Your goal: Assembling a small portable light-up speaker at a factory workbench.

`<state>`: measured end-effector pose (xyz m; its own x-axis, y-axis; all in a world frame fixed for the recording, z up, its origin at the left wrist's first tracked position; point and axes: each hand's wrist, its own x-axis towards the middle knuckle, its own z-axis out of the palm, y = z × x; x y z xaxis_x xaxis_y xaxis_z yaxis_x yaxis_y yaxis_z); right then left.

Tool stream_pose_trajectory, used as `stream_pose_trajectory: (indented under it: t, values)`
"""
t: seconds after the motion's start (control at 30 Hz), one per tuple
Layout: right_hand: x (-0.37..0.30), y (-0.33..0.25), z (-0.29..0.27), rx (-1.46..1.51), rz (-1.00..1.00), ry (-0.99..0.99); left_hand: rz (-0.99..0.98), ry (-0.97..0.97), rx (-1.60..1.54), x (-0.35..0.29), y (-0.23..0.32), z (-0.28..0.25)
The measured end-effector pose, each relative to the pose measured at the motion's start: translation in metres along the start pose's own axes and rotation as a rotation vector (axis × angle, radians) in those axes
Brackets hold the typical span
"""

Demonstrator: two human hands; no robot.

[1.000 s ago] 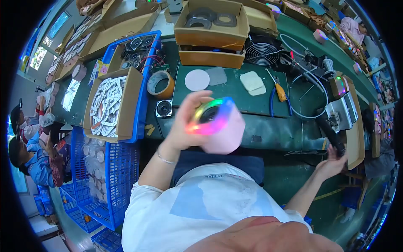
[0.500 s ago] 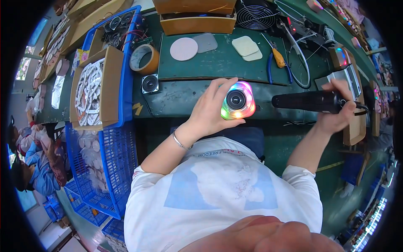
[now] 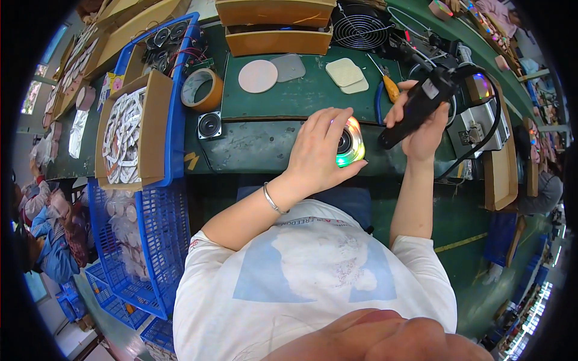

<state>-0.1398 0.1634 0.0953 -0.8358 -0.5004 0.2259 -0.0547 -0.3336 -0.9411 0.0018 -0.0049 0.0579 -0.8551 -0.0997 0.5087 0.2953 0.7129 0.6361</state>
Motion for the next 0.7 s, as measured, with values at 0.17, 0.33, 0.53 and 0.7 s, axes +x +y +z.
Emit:
stream_pose_trajectory:
  t: [0.17,0.33,0.53,0.7]
  values:
    - [0.005,-0.035,0.037,-0.179,-0.314,0.242,-0.004,0.030,-0.030,0.000,-0.006,0.003]
    - [0.011,-0.027,0.063,0.260,-0.364,-0.024,-0.028,0.060,-0.058,-0.003,-0.005,0.005]
    - [0.017,-0.022,0.073,0.026,-0.269,0.113,0.015,0.052,-0.057,0.000,-0.003,0.005]
    - [0.023,-0.023,0.084,-0.071,-0.201,0.015,-0.006,0.040,-0.065,-0.001,-0.007,0.003]
